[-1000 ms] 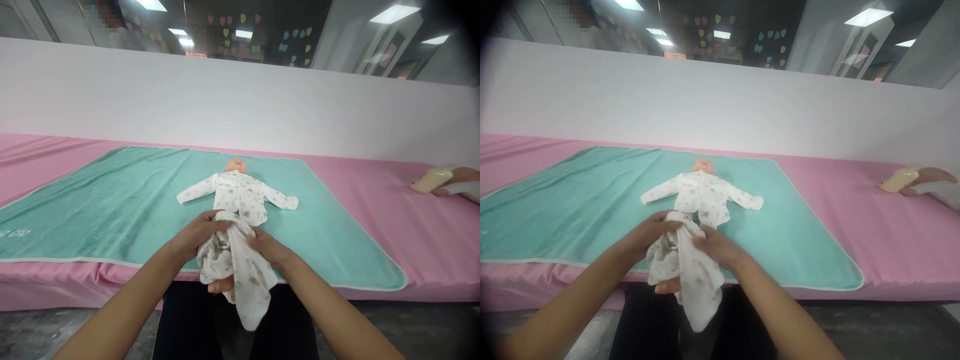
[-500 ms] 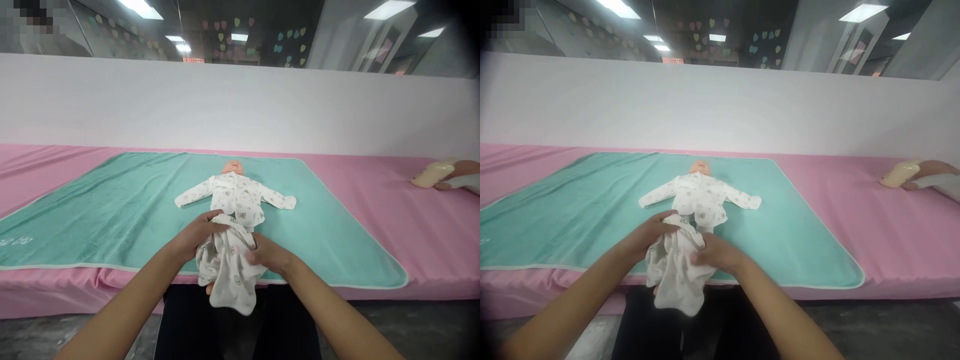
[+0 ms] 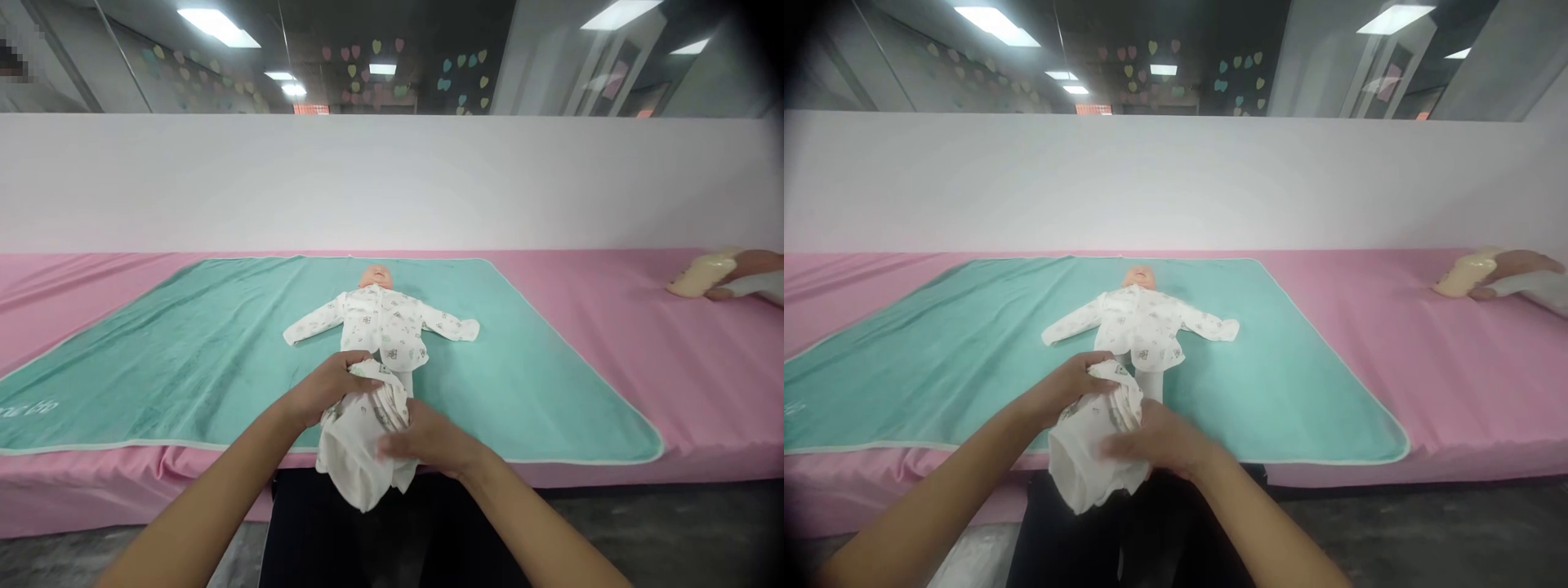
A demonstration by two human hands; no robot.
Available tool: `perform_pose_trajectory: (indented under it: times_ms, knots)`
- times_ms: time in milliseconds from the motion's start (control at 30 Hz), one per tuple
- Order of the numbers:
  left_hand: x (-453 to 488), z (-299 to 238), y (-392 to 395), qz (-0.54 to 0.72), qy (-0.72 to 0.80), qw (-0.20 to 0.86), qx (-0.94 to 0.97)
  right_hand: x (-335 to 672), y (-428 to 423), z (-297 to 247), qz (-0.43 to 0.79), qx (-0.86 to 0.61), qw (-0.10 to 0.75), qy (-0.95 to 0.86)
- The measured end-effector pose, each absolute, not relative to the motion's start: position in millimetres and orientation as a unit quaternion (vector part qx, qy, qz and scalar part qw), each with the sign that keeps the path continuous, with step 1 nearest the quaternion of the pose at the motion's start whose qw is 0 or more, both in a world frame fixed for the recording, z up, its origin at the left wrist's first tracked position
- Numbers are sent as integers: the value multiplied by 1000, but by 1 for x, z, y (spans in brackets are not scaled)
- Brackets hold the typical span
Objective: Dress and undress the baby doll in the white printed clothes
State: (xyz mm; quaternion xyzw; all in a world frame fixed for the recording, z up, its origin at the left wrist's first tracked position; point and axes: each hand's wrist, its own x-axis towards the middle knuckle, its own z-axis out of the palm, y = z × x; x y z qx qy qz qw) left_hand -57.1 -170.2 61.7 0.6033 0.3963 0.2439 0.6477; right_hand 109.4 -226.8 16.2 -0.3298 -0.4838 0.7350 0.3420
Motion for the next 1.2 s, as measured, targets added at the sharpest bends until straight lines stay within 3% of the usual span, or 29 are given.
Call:
perform_pose_trajectory:
  times_ms: [67, 267, 433, 633, 833, 933, 1100, 1200]
  knots:
    - [-57, 62, -171, 231, 385, 647, 616, 110, -228, 20, 719, -353, 342, -491]
    - [-62, 66, -172, 142, 321, 580, 735, 104, -218, 6, 684, -366, 529, -344]
    - [-57, 70, -179, 132, 383, 463, 788, 106, -222, 3, 707, -340, 518, -341]
    - [-56, 60, -174, 175, 430, 400, 790, 114, -229, 17, 691, -373, 371, -495]
    - [-55, 54, -174, 187, 391, 328, 839, 104, -242, 9, 604, -450, 488, -442]
    - [-54, 55, -175, 198, 389, 390, 811, 94, -257, 7, 599, -462, 513, -406]
    - [-54, 56, -173, 187, 308, 645, 674, 88, -273, 20, 619, -447, 475, -438]
    - [-55, 57, -171, 134, 277, 715, 628, 89, -270, 22, 596, -484, 479, -425]
